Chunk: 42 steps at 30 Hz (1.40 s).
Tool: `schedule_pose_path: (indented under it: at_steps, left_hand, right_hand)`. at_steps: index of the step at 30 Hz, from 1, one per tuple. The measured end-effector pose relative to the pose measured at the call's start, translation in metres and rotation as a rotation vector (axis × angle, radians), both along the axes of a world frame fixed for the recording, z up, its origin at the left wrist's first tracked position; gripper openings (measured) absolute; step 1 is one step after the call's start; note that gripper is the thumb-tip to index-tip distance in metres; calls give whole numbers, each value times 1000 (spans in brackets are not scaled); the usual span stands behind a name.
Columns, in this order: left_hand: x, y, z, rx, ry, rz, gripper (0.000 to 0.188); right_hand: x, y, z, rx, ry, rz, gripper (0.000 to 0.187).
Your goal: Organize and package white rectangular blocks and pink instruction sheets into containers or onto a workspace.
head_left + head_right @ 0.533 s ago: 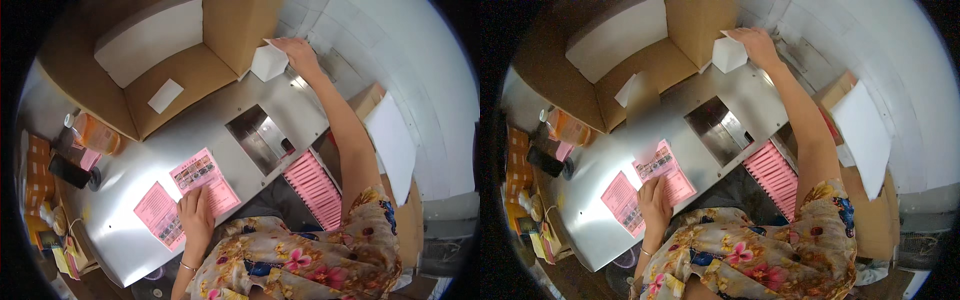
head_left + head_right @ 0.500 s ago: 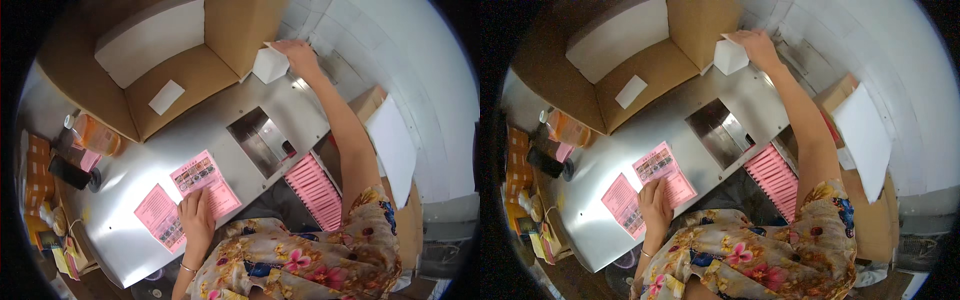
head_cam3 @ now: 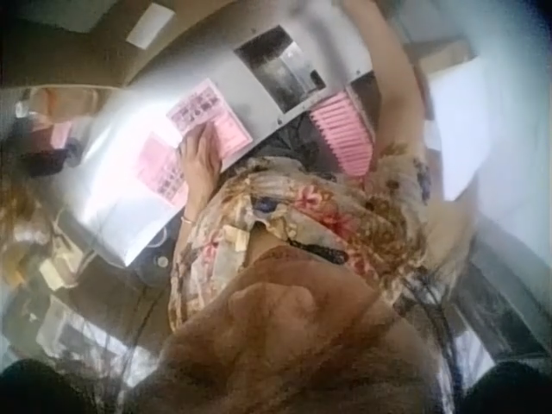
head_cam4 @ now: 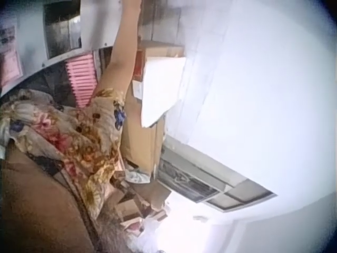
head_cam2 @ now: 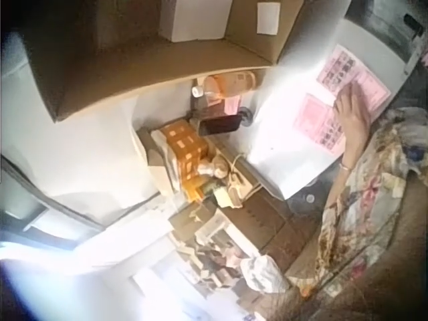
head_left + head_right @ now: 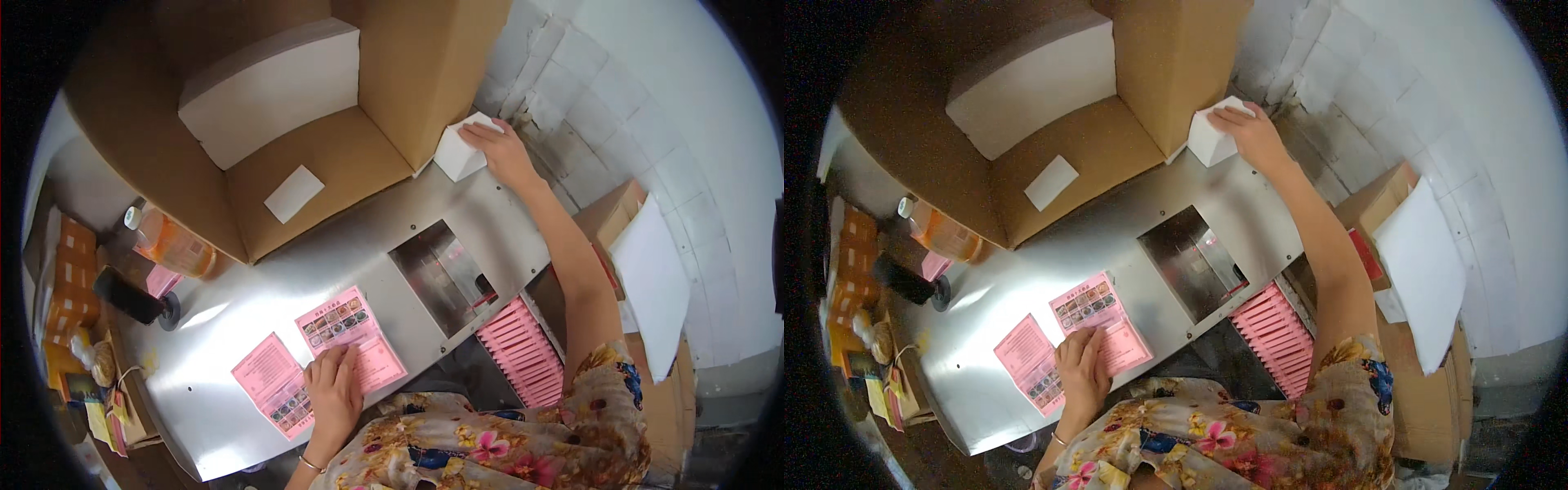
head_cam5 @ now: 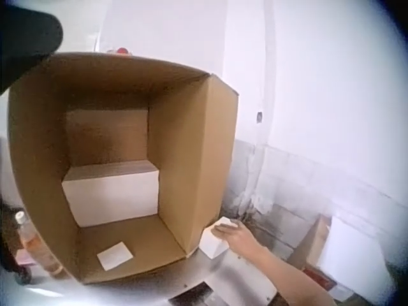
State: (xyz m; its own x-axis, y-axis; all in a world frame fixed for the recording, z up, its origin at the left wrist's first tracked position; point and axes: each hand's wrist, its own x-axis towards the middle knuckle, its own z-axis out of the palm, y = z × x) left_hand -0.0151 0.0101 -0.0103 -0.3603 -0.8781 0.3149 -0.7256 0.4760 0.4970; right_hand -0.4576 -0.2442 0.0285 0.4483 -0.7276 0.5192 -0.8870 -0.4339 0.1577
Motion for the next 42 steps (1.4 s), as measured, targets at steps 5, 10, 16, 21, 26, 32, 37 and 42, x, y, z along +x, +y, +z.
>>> schedule_pose_path:
  at_steps: [5,10,16,21,26,32,37,42]
  left_hand:
    - [4,6,-2,19,-17,0,52]
    - [2,11,2,12,-30,1,49]
    - [1,5,-4,-34,-23,-1,48]
    - [4,-2,-6,-55,-19,-48,47]
    - [5,-16,-6,-93,-61,-180,44]
    - [-4,-36,-8,-160,59,-195,37]
    - [0,-40,-11,-184,74,-203,36]
    - [0,-43,-8,-162,93,-213,36]
  right_hand:
    - [16,12,-2,138,32,23,73]
    - [24,15,6,323,14,-72,90]
    - [32,67,13,374,134,-110,83]
    - [46,157,22,290,-14,-10,83]
    - [69,201,25,116,-115,-59,56]
    - [76,216,17,86,-248,-225,30]
    - [78,215,16,122,-327,-250,25]
    - [81,211,18,145,-312,-290,25]
